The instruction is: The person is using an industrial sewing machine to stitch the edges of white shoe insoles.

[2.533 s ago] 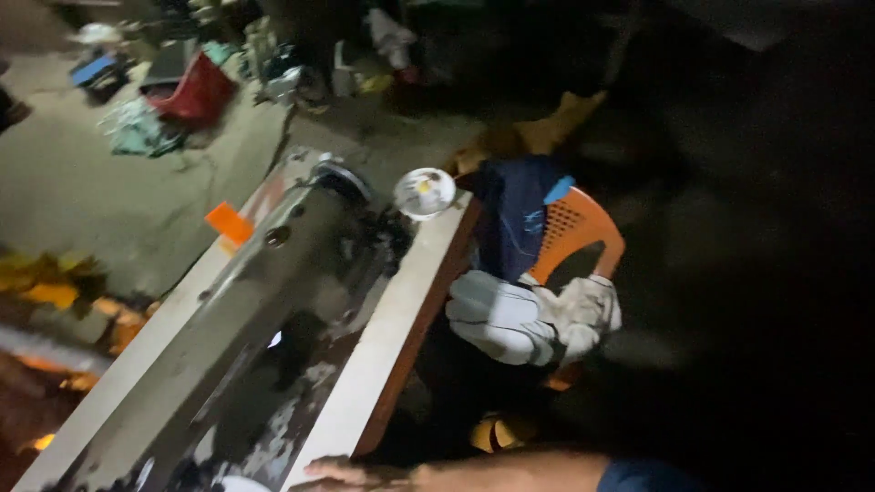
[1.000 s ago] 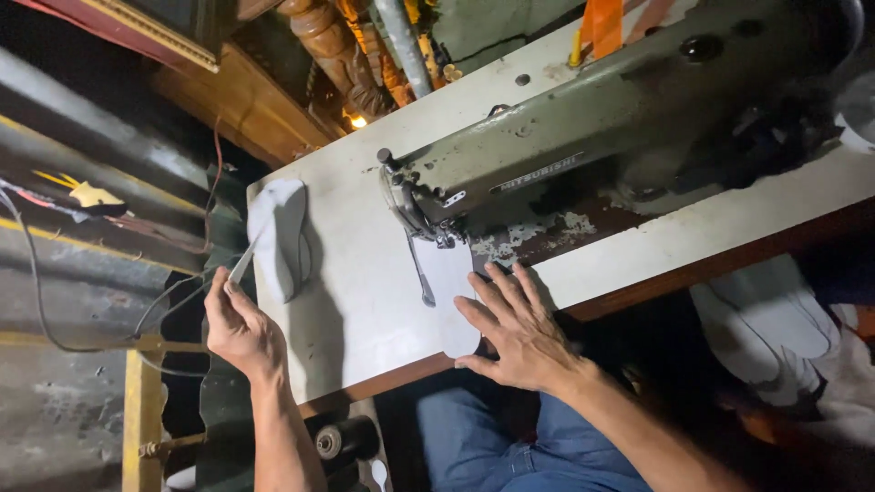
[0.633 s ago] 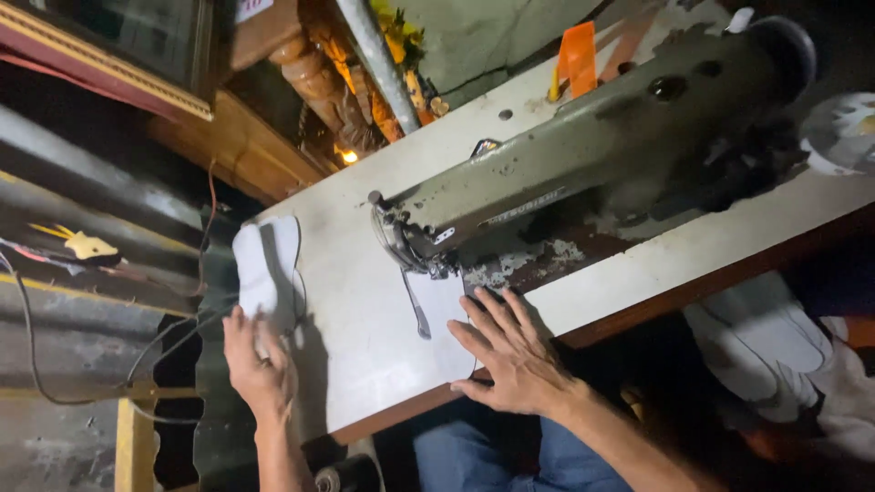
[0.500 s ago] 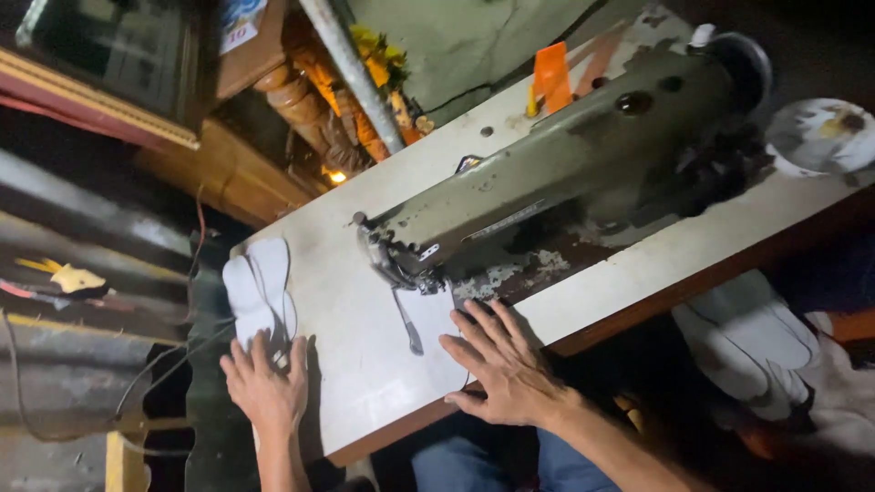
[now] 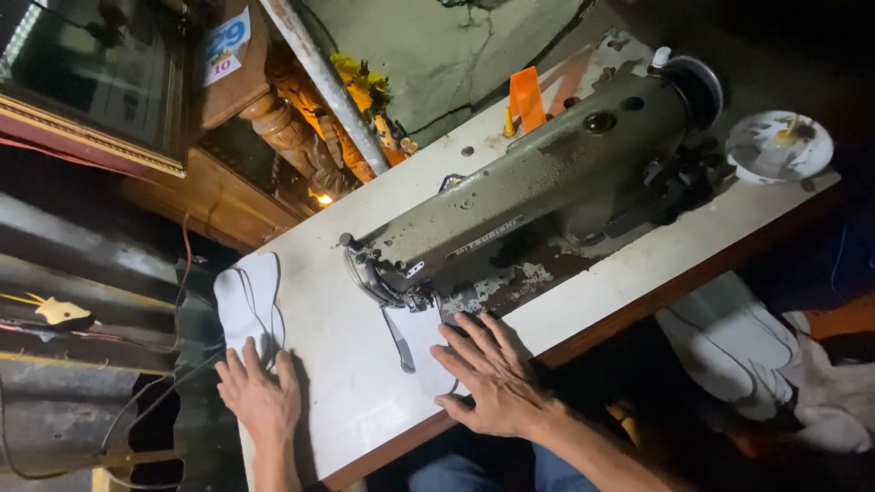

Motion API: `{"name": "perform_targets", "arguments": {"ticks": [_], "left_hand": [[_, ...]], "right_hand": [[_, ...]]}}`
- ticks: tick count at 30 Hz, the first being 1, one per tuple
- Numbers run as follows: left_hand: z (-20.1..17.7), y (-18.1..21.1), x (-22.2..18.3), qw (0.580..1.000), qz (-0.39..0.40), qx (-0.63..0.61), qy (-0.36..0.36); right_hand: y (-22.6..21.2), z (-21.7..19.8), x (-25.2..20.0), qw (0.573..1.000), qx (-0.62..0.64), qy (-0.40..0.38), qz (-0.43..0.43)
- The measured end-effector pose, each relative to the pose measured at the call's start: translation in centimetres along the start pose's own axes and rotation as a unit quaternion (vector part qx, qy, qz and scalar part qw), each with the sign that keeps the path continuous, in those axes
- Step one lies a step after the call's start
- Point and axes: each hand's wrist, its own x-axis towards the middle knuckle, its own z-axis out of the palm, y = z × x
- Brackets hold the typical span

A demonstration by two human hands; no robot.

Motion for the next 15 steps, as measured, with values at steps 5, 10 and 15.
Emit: {"name": "perform_targets", "arguments": {"ticks": [5, 10, 15], "left_hand": [[-3.9, 7.1, -3.0, 0.952, 0.162, -0.259, -0.034], [-5.2, 11.4, -7.3, 0.919, 0.173, -0.306, -0.176], [-4.4, 11.3, -6.0, 0.913, 0.167, -0.301, -0.217]], "right_hand": [[0.0, 0.3, 0.0, 1.000, -0.010, 0.011, 0.009], [0.1, 1.0, 0.3, 0.999, 0.006, 0.012, 0.047], [0.1, 1.7, 0.3, 0.997, -0.004, 0.069, 0.042]]}}
